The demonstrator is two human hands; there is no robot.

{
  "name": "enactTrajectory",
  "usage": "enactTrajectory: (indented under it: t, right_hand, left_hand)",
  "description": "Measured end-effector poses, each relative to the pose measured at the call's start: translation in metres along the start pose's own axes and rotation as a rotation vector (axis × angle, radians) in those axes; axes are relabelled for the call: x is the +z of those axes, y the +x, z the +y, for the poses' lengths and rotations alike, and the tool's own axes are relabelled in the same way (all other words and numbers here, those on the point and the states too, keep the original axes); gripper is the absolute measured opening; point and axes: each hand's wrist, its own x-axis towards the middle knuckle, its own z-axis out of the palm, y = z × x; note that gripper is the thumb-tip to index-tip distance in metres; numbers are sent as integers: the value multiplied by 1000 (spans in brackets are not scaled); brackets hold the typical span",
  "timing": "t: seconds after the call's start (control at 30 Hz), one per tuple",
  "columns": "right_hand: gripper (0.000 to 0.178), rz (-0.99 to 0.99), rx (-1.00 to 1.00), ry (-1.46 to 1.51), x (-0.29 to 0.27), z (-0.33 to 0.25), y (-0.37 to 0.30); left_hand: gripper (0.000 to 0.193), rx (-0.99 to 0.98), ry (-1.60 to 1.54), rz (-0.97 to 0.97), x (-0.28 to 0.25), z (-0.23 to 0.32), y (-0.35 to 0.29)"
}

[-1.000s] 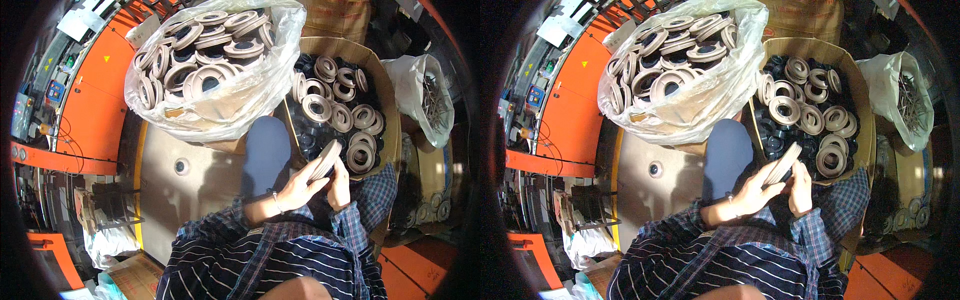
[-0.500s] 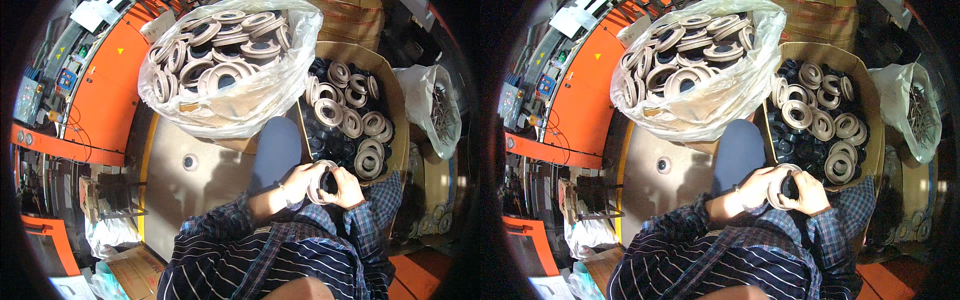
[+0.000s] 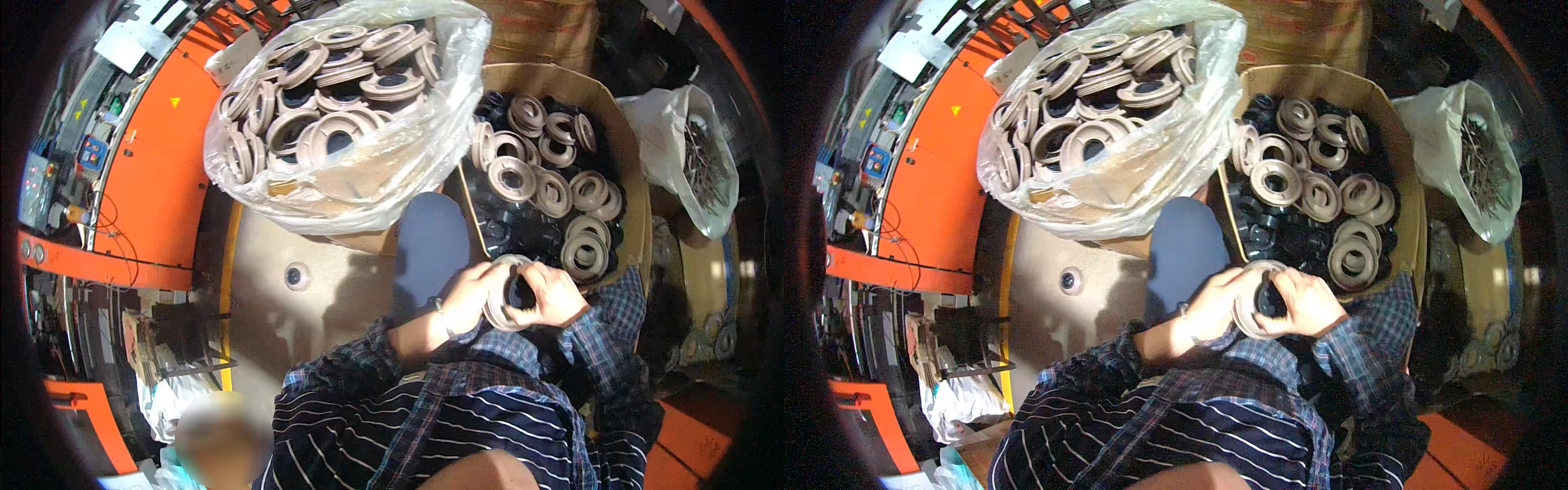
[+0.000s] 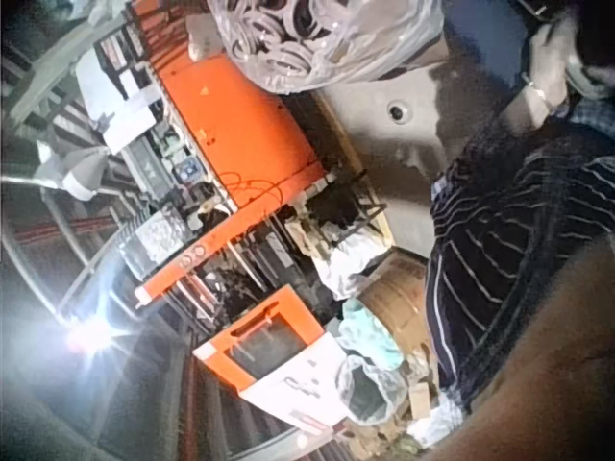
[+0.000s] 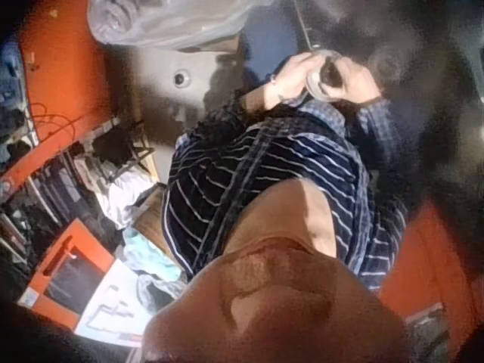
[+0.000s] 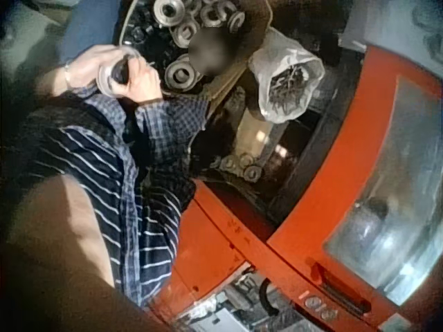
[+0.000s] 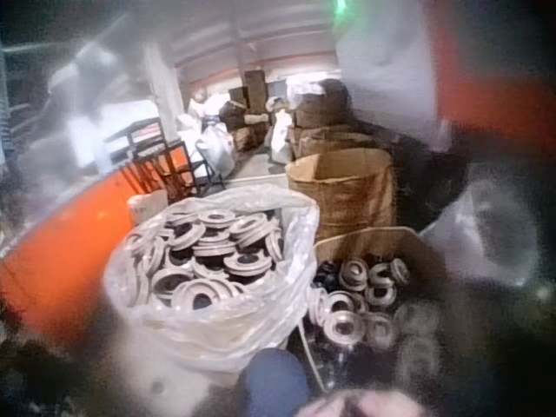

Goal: The person sits on the floor and repeatedly picks a beige ring and a black cap, presses them together, and places the assembled pair into a plastic bag. The person continues this cycle throughout the clip.

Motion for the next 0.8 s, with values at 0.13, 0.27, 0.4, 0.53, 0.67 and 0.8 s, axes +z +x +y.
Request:
enactTrajectory:
  t: [0.13, 0.27, 0.4, 0.53, 0.67, 0.8]
  right_hand:
    - [57, 356, 453, 251, 32, -8, 11]
    - [44, 718, 815, 1270, 50, -12, 20]
    - [58, 284, 866, 1531, 23, -4, 0]
    - [57, 472, 446, 255, 8, -8, -10]
    - [58, 507, 509, 578, 18, -19, -4]
    - [60, 352, 658, 2139, 23, -24, -4]
  left_hand:
    - [30, 366, 419, 162, 22, -2, -7]
    - [45, 540, 1063, 142, 33, -2, -13]
    - [46, 687, 1079, -87, 23, 12, -8]
    - [45, 308, 236, -11, 19, 26, 0]
    - [48, 287, 838, 106, 29, 26, -3]
    - [51, 1097, 1331, -445, 29, 36, -9]
